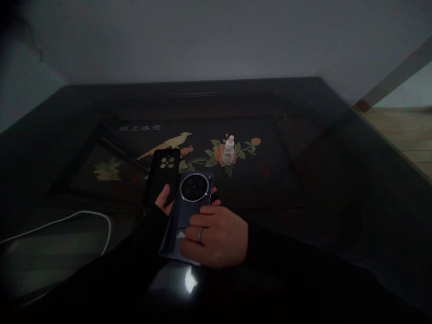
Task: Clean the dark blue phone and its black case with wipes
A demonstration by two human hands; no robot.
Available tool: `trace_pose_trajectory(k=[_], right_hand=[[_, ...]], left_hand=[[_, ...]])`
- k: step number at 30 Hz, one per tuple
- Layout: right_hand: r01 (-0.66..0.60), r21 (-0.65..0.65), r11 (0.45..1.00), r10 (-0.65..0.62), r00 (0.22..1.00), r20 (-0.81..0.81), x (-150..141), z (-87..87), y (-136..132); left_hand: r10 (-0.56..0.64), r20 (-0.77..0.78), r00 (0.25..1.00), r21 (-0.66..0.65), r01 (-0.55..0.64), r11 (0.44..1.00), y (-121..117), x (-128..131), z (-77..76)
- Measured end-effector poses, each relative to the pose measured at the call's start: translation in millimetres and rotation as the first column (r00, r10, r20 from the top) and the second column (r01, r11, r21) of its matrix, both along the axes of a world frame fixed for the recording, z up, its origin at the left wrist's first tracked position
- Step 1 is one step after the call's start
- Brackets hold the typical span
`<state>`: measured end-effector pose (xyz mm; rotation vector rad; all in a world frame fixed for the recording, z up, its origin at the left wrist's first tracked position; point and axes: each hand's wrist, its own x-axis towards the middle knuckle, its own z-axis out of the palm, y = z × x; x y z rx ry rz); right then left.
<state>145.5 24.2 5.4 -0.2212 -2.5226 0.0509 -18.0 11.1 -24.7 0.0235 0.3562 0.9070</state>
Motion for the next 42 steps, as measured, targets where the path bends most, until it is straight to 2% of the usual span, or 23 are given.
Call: trace_pose_trajectory(k=[2,7,12,16,21,27,34,40,42], right_hand=[[0.013,-0.021,1.000,-0.013,1.000,0.012,1.1,0.6,2.0],[0.203,-0.127,0.971,-0.202,0.979,0.024,19.5,-5.9,28.8],[0.377,-0.156,0.913,-0.379,0.925,0.022,26.7,-9.3,37.0],[0.474,-0.231,0.850,-0.477,0.878,0.049,24.7,-8.9,37.1],[0.505,-0.287,0.814,-0.498,0.861,0.103,23.7,-9.3,38.1],[0.517,-0.317,0.795,-0.511,0.853,0.106,20.9,-7.4,32.1],[0.566,-0.364,0.739,-0.568,0.815,0.115,22.8,-9.3,35.9],[0.525,-0.375,0.764,-0.530,0.842,0.099,19.2,-8.5,36.3],[0.482,-0.367,0.795,-0.491,0.868,0.077,15.6,-5.9,34.8]], left_hand=[[0.009,0.003,1.000,-0.022,-0.009,1.000,-0.6,0.6,1.3],[-0.045,0.027,0.999,-0.103,0.047,0.994,-6.3,-0.7,9.7],[-0.055,0.038,0.998,-0.088,0.058,0.994,-7.3,-0.5,17.2],[-0.105,0.049,0.993,-0.113,0.110,0.987,-8.8,2.8,16.6],[-0.154,0.048,0.987,-0.114,0.159,0.981,-10.3,5.1,13.0],[-0.054,-0.020,0.998,-0.149,0.050,0.988,-7.2,1.7,18.5],[-0.135,0.046,0.990,-0.100,0.139,0.985,-9.7,4.0,13.5],[-0.238,0.045,0.970,-0.042,0.239,0.970,-12.1,7.4,4.9],[-0.270,0.041,0.962,-0.018,0.271,0.962,-12.7,8.6,4.8]])
